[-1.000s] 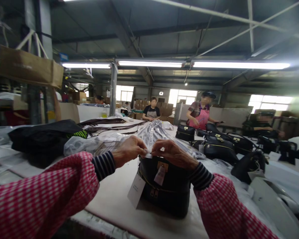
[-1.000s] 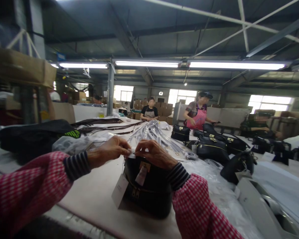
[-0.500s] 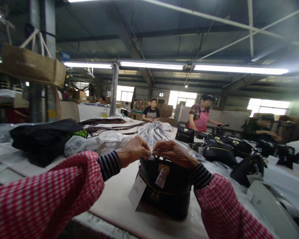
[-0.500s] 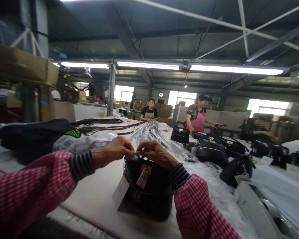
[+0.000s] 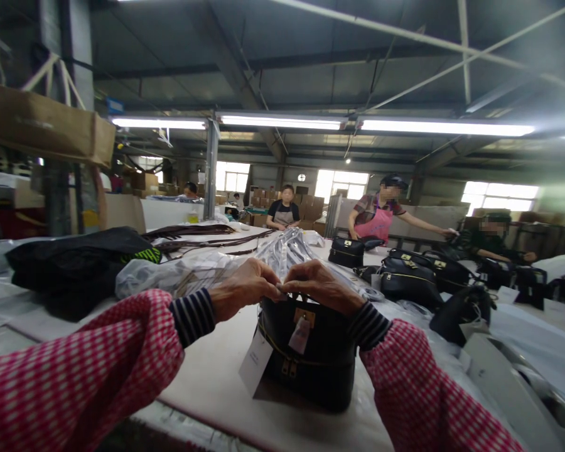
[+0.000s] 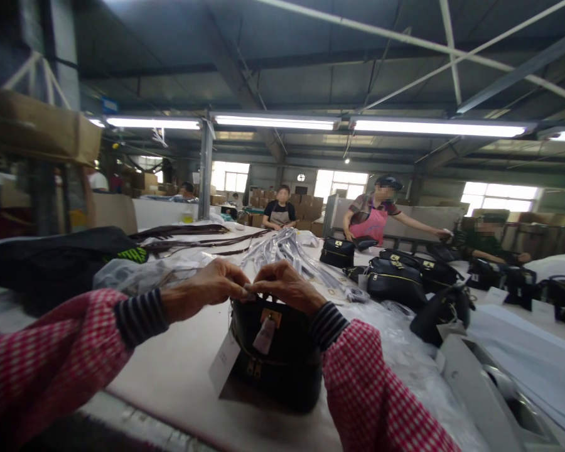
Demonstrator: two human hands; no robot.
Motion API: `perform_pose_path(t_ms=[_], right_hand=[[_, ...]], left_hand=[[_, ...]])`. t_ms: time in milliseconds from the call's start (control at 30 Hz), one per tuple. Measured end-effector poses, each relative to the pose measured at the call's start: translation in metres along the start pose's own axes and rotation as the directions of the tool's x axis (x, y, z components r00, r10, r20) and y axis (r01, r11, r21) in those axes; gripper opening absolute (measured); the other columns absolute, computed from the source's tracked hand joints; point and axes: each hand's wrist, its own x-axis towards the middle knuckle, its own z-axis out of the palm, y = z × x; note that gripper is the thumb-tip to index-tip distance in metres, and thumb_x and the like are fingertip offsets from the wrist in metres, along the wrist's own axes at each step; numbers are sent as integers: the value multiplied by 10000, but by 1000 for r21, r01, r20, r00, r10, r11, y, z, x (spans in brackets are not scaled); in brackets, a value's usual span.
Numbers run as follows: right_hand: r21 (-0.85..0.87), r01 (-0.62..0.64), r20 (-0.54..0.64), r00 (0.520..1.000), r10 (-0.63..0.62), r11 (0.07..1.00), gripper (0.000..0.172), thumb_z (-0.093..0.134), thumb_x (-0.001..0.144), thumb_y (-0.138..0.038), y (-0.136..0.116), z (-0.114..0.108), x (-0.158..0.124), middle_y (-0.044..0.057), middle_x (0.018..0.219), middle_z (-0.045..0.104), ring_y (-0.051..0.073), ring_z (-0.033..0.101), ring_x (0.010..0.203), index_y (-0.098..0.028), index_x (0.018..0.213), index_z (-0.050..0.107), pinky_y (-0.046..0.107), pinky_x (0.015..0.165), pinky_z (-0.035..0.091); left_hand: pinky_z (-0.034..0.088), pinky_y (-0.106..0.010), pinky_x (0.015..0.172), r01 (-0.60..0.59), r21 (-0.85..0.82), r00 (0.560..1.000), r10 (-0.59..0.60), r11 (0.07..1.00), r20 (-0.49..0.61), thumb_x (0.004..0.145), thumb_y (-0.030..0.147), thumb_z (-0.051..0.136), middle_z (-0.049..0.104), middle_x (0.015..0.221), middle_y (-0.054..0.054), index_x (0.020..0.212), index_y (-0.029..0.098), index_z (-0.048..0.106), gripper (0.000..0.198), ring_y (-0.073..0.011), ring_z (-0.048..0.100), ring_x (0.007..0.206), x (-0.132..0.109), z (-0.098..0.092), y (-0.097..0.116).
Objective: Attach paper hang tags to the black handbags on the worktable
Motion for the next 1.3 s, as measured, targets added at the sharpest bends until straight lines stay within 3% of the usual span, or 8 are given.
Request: perform_pose_path(t_ms=[133,267,333,467,567,833,1133,1300], right_hand=[[19,-3,15,1000,3,1000,319,717,822,-431,2,-5,-2,10,697,633,123,530,674,-114,798,745,245,637,406],[63,-10,77,997,5,998,225,733,784,-310,1,-10,-7,38,805,697,150,594,749,-123,905,764,261,700,454],[51,-8,44,999,6,999,169,718,759,-236,1,-10,-7,38,799,694,151,605,738,-123,881,749,260,688,464],[-61,36,-98,994,-42,997,74,618,722,-110,5,-4,-4,-1,706,626,121,559,649,-142,753,676,229,604,433],[-85,55,-123,990,-65,995,102,601,705,-80,8,-2,-4,-6,690,623,122,549,677,-146,711,679,233,639,432],[-13,19,-33,999,-19,1000,190,694,759,-194,1,-7,-13,44,882,735,179,633,839,-145,922,778,288,777,479],[83,59,-72,996,-53,995,172,760,747,-287,20,-6,-5,32,762,705,153,606,736,-134,823,779,267,706,461],[-179,77,-114,989,-98,981,98,703,794,-212,15,-1,-4,21,749,687,142,590,709,-145,832,764,253,675,432]], left_hand=[[291,-222,502,-77,31,996,78,997,-35,617,213,732,653,595,-10,681,130,732,106,-103,496,540,0,1,-3],[352,-233,552,-119,52,993,120,992,-16,658,232,719,678,631,-20,708,134,727,111,-142,573,611,0,1,-4],[366,-240,579,-179,162,982,188,970,-37,683,213,693,672,649,-16,713,142,726,84,-153,583,646,-4,2,-2],[350,-253,617,-326,546,900,430,772,-70,798,177,589,637,639,-11,708,163,704,147,-151,569,652,-14,12,-1],[334,-254,615,-349,673,861,506,652,-43,864,171,531,641,649,-17,738,169,690,203,-144,573,638,-18,17,-4],[398,-244,637,-317,483,918,392,817,-61,802,206,607,698,699,2,756,168,746,152,-157,611,688,-13,8,0],[394,-260,642,-318,511,915,400,799,-55,784,213,591,687,689,6,745,176,742,161,-158,603,683,-12,9,2],[377,-252,632,-327,511,909,413,795,-62,783,215,590,664,666,13,725,179,730,156,-147,585,669,-11,12,1]])
